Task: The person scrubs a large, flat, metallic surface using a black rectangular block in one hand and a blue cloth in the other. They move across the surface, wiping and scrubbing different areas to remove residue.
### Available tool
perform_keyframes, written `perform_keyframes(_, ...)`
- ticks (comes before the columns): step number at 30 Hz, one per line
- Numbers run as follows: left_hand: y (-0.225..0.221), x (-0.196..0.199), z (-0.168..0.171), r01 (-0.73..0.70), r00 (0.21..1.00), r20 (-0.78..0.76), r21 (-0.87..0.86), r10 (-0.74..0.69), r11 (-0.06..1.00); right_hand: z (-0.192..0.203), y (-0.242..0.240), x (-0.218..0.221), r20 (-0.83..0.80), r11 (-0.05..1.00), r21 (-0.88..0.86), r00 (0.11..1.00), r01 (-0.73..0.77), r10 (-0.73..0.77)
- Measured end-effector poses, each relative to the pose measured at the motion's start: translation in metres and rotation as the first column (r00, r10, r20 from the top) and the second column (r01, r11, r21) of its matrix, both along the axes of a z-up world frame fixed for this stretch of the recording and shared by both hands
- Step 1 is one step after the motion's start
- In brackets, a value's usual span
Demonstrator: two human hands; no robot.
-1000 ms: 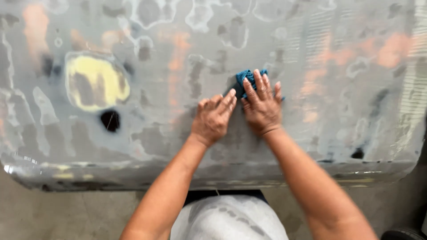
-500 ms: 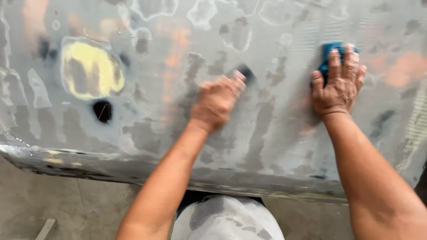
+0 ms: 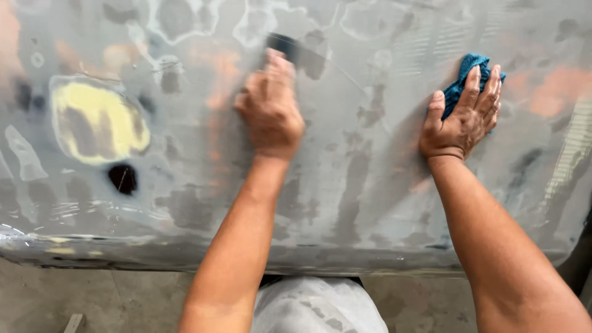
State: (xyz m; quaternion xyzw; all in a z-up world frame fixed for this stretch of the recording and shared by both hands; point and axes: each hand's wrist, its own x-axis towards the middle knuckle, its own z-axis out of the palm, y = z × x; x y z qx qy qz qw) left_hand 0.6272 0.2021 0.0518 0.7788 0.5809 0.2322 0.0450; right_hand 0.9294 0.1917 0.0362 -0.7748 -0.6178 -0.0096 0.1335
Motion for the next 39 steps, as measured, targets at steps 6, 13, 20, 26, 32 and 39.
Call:
perform_keyframes(6, -0.029, 0.050, -0.004, 0.321, 0.943, -0.096, 0.006, -0.319, 0.947, 0.001, 0.000, -0.002, 0.002, 1.000, 0.019, 1.000, -0.004, 0.004)
perform_keyframes(13, 0.020, 0.008, -0.001, 0.021, 0.998, -0.062, 0.061, -0.017, 0.998, 0.003, 0.000, -0.008, -0.005, 0.999, 0.039, 1.000, 0.019, -0.019)
perform_keyframes(20, 0.016, 0.061, -0.007, 0.224, 0.973, 0.055, 0.027, -0.225, 0.974, 0.005, 0.002, -0.010, -0.024, 0.998, 0.039, 0.999, 0.038, -0.037)
perform_keyframes(26, 0.065, 0.032, -0.007, -0.040, 0.999, -0.012, 0.025, 0.040, 0.999, 0.001, -0.001, -0.011, -0.023, 0.999, 0.028, 0.999, 0.045, -0.044)
perform_keyframes(32, 0.048, 0.086, -0.004, 0.115, 0.992, -0.055, 0.090, -0.110, 0.989, 0.003, 0.001, -0.011, -0.029, 0.998, 0.034, 0.998, 0.048, -0.047)
perform_keyframes(39, 0.091, 0.056, 0.006, -0.122, 0.992, -0.026, 0.033, 0.123, 0.992, 0.001, 0.001, -0.012, -0.047, 0.998, 0.047, 0.998, 0.044, -0.042)
